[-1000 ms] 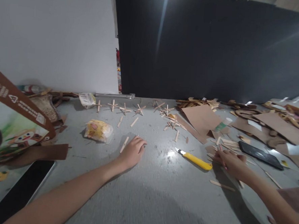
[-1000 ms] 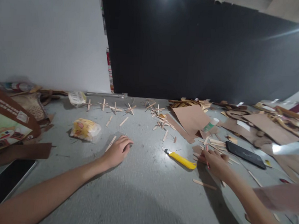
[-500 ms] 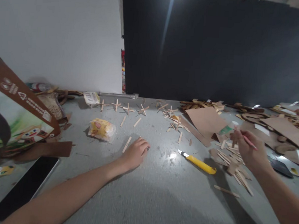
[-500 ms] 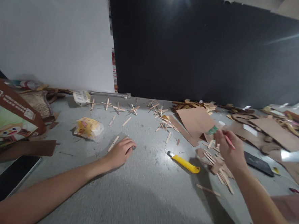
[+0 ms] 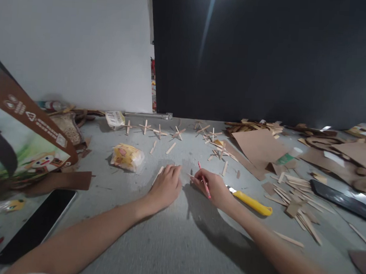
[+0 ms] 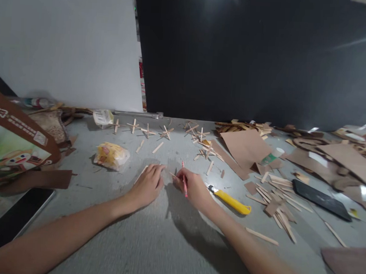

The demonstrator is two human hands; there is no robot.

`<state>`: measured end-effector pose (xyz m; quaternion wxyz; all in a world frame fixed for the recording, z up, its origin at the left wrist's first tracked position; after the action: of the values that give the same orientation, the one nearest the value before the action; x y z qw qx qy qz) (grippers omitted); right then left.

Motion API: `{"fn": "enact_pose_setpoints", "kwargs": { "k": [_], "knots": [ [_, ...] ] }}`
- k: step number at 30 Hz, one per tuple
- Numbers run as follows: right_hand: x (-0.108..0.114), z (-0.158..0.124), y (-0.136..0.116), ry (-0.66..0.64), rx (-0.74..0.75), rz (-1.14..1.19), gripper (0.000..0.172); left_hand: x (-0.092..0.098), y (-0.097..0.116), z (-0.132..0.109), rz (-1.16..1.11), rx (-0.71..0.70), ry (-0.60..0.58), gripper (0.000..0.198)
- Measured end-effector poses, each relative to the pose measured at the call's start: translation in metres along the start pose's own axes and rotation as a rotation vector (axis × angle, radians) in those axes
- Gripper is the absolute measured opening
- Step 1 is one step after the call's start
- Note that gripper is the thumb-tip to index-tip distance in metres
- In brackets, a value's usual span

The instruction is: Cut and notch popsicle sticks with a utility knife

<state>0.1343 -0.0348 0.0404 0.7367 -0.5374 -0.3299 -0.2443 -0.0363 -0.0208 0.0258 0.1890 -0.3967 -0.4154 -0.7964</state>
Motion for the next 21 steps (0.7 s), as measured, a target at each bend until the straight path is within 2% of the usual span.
{"fn": "enact_pose_setpoints", "kwargs": {
  "k": [3,5,8,13,18,21],
  "knots": [
    [-0.014,0.007,0.005,-0.017,-0.034,0.060,0.044,0.000,0.000,-0.002,0.044,0.017,-0.011,0.039],
    [-0.014,0.008,0.008,0.006,-0.036,0.093,0.046,-0.001,0.002,-0.002,0.031,-0.014,-0.022,0.037],
    [-0.006,0.009,0.019,0.128,-0.023,0.072,0.043,-0.001,0.009,-0.003,0.006,-0.117,-0.042,0.036],
    [0.001,0.012,0.036,0.314,0.108,-0.159,0.026,-0.011,0.024,-0.011,0.014,-0.278,-0.169,0.040],
    [-0.001,0.008,0.034,0.338,0.185,-0.356,0.020,-0.016,0.036,-0.016,0.132,-0.275,-0.215,0.047],
    [-0.001,0.004,0.023,0.315,0.263,-0.355,0.019,-0.013,0.035,-0.014,0.179,-0.211,-0.214,0.048]
  ]
}}
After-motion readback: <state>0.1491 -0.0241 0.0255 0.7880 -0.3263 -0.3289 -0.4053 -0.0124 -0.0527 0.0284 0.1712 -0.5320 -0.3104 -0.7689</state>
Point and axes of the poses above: each hand's wrist, its own z-axis towards the middle knuckle, its own x-axis out of the back of the hand, y = z × x, the point moved 6 cm from there along z, towards the middle knuckle, and after that the axes turned 9 degrees about -z, right-handed, at the moved point
